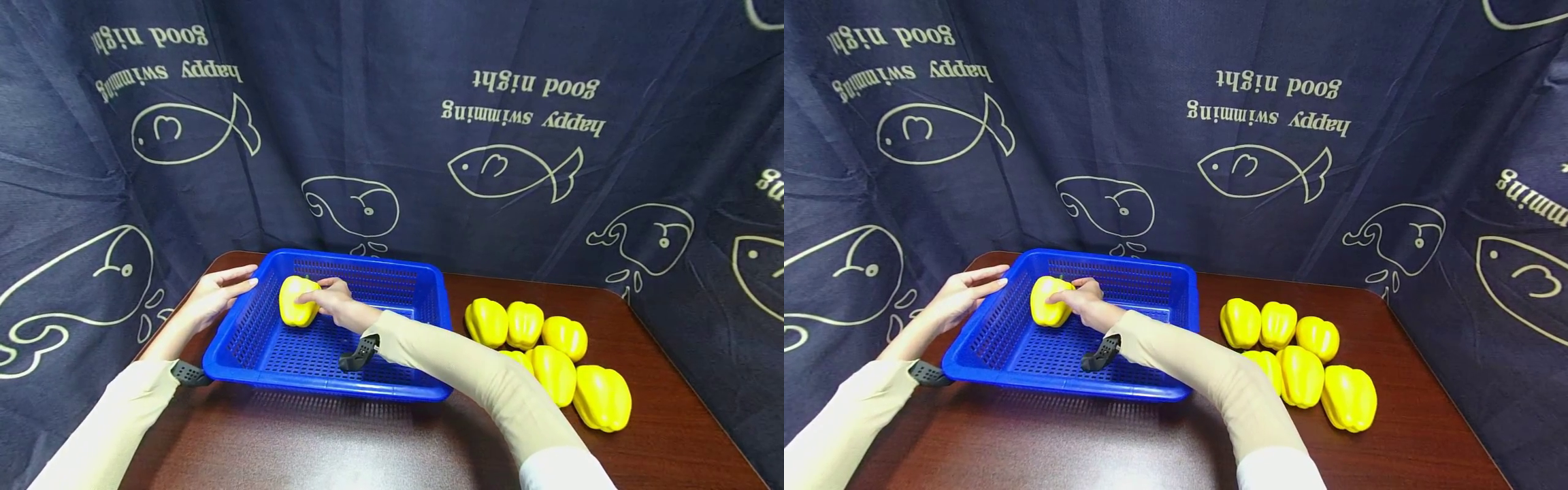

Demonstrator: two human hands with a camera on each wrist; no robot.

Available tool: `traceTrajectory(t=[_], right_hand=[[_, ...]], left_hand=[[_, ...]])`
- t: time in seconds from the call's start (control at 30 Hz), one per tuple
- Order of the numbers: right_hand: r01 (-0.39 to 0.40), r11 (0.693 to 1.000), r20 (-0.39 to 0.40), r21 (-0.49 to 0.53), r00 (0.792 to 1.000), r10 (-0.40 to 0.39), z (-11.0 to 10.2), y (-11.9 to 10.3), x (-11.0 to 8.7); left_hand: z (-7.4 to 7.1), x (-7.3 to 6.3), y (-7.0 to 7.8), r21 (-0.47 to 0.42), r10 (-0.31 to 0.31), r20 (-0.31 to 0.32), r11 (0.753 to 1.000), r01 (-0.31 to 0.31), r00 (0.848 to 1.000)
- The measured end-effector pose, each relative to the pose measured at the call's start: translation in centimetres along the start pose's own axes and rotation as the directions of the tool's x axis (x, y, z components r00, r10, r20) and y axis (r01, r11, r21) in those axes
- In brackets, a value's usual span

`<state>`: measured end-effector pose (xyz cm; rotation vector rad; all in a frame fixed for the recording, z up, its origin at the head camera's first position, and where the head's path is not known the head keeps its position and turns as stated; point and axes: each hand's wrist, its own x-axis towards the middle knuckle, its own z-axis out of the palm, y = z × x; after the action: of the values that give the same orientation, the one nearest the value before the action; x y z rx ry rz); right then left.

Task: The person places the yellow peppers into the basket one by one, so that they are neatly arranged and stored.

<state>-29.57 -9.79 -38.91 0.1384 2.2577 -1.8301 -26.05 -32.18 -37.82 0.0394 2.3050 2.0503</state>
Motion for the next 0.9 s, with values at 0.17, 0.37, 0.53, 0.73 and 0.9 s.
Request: traceTrajectory(t=[0.17,0.37,0.53,0.73,0.9], right_hand=[[0.008,1.000,-0.011,0.020,1.000,-0.008,0.28,-0.04,0.14],[-0.006,0.998,-0.002,0.060,1.000,0.006,0.45,0.46,0.23],[0.000,0.998,-0.018,0.056,1.000,0.001,0.66,0.85,0.17],[0.004,0.996,-0.006,0.088,1.000,-0.004,0.68,0.75,-0.09],[0.014,0.997,-0.016,0.081,1.000,-0.013,0.86,0.65,-0.21]], left_hand=[[0.01,-0.04,0.16,-0.011,0.007,-0.014,1.000,-0.007,1.000],[0.05,-0.11,-0.01,0.030,0.000,-0.007,1.000,0.001,1.000],[0.21,-0.18,-0.10,0.023,0.007,0.011,1.000,-0.007,1.000],[0.21,-0.14,-0.17,0.026,0.010,-0.003,1.000,-0.009,1.000],[0.18,-0.25,-0.13,0.039,0.007,-0.009,0.999,-0.006,1.000]])
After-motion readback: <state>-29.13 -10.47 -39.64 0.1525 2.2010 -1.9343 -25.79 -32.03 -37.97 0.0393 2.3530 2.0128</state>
